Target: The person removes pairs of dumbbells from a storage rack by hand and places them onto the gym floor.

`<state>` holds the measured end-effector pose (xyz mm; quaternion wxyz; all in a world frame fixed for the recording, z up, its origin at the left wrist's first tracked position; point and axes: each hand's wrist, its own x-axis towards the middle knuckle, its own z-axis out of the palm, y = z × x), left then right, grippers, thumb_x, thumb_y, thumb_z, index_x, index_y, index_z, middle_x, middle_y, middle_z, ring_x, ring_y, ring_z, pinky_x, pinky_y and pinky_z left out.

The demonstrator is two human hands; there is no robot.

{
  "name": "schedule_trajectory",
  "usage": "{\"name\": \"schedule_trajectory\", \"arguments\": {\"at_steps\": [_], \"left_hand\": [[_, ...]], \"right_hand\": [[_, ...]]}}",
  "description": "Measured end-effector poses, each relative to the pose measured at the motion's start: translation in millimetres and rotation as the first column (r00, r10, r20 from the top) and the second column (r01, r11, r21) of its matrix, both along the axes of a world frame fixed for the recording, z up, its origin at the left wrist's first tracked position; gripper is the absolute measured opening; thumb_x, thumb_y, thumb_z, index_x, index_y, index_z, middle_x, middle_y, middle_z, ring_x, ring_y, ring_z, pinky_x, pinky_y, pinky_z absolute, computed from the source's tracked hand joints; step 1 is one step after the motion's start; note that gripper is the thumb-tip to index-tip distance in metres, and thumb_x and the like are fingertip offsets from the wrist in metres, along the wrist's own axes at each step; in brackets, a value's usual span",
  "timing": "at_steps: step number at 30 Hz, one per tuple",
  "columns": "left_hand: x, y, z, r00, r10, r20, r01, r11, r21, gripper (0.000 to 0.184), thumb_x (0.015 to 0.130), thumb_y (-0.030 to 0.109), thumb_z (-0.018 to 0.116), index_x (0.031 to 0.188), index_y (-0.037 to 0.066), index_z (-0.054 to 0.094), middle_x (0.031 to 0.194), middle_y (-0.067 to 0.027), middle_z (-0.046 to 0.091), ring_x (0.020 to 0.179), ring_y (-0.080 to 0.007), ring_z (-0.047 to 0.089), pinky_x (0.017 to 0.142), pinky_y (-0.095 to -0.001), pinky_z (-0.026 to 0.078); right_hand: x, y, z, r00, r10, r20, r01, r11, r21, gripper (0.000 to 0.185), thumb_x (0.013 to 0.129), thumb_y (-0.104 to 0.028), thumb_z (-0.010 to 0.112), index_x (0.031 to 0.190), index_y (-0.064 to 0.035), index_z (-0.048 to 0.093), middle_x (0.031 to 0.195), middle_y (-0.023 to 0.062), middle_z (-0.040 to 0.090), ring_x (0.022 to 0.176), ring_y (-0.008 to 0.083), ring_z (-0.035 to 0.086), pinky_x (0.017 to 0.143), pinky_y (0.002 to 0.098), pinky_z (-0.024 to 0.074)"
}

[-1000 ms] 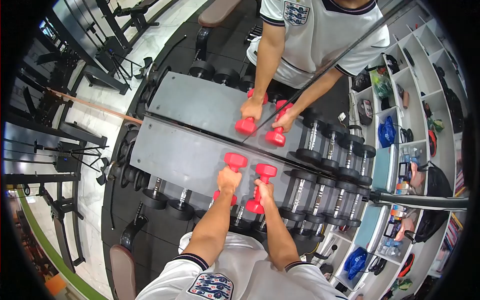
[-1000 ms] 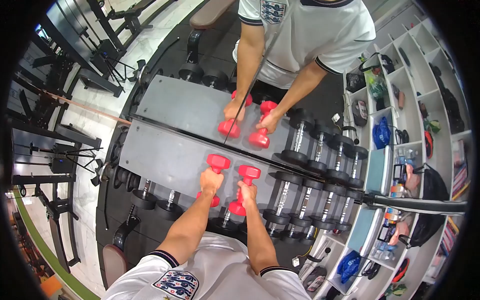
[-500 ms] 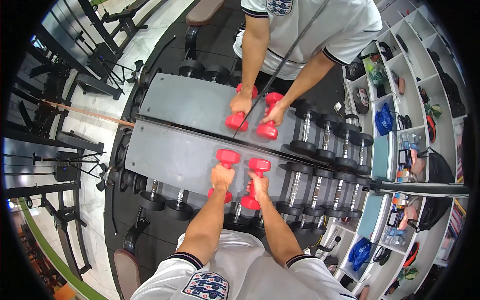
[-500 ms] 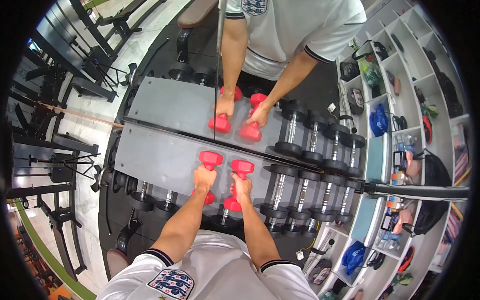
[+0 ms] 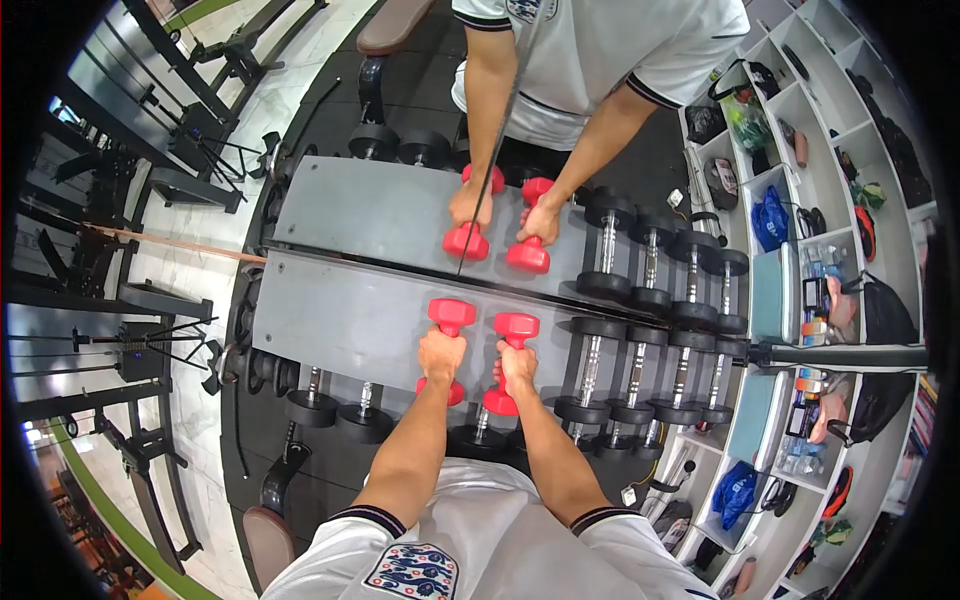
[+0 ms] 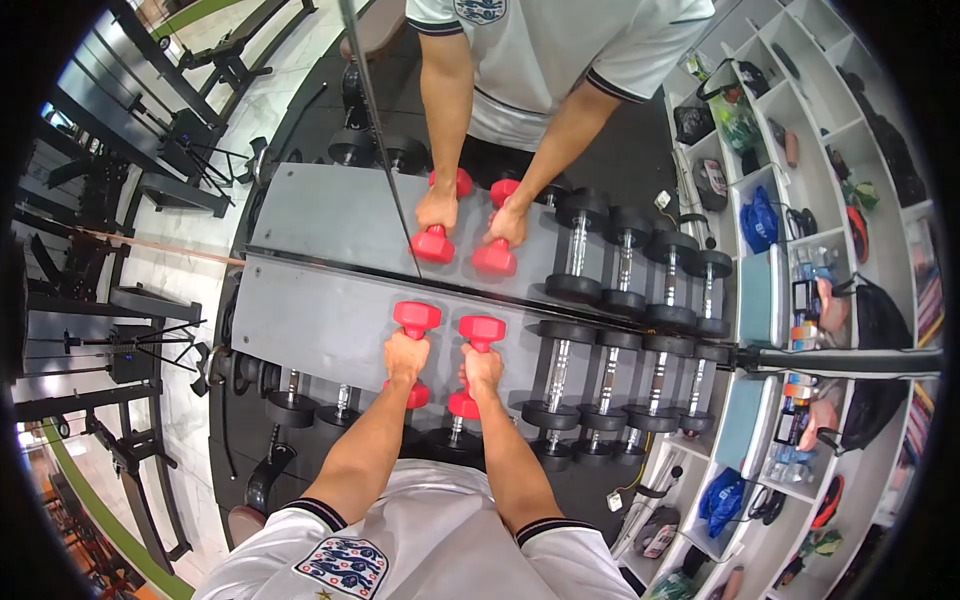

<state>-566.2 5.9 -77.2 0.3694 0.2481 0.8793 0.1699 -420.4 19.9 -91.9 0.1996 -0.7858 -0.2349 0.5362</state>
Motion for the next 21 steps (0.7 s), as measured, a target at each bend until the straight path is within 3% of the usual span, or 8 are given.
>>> {"name": "schedule_trajectory", "arguments": {"at_steps": [7,13,16,21], "left_hand": [[-1,-1,-38,0.996,0.046,0.075,-0.043,0.999,-0.033,0.029,0.074,0.025,0.061,0.086,0.000,0.072,0.089,-0.0263,0.070,0.091,-0.0415,0.069,0.082,-0.0477,0.054],[0,-2,-15,0.985,0.055,0.161,-0.061,0.998,0.031,0.028,0.076,0.026,0.061,0.076,-0.001,0.070,0.064,-0.0190,0.068,0.063,-0.0338,0.070,0.068,-0.0431,0.057],[-1,-4,-25,0.990,0.026,0.141,-0.035,0.998,0.056,0.028,0.077,0.026,0.061,0.073,0.000,0.069,0.060,-0.0179,0.066,0.056,-0.0312,0.069,0.063,-0.0420,0.056],[-1,-3,-32,0.994,0.021,0.109,-0.030,0.996,0.082,0.028,0.077,0.025,0.060,0.072,0.000,0.069,0.059,-0.0190,0.065,0.058,-0.0320,0.069,0.063,-0.0426,0.056]], "right_hand": [[-3,2,11,0.999,-0.003,0.047,0.003,1.000,0.008,0.021,0.076,-0.018,0.070,0.083,0.0010,0.064,0.064,0.0109,0.061,0.047,0.0212,0.058,0.041,0.0363,0.0462],[-2,2,7,0.999,-0.015,0.040,0.015,1.000,0.013,0.023,0.076,-0.019,0.071,0.084,0.0008,0.063,0.063,0.0099,0.059,0.046,0.0202,0.056,0.040,0.0357,0.0453],[-2,3,15,0.999,-0.005,0.033,0.005,1.000,0.001,0.024,0.076,-0.020,0.071,0.084,0.0006,0.063,0.063,0.0098,0.059,0.046,0.0200,0.056,0.040,0.0355,0.0456],[-1,4,10,1.000,0.006,0.026,-0.006,1.000,0.002,0.024,0.076,-0.021,0.071,0.084,0.0003,0.063,0.064,0.0100,0.060,0.047,0.0200,0.056,0.041,0.0356,0.0459]]}}
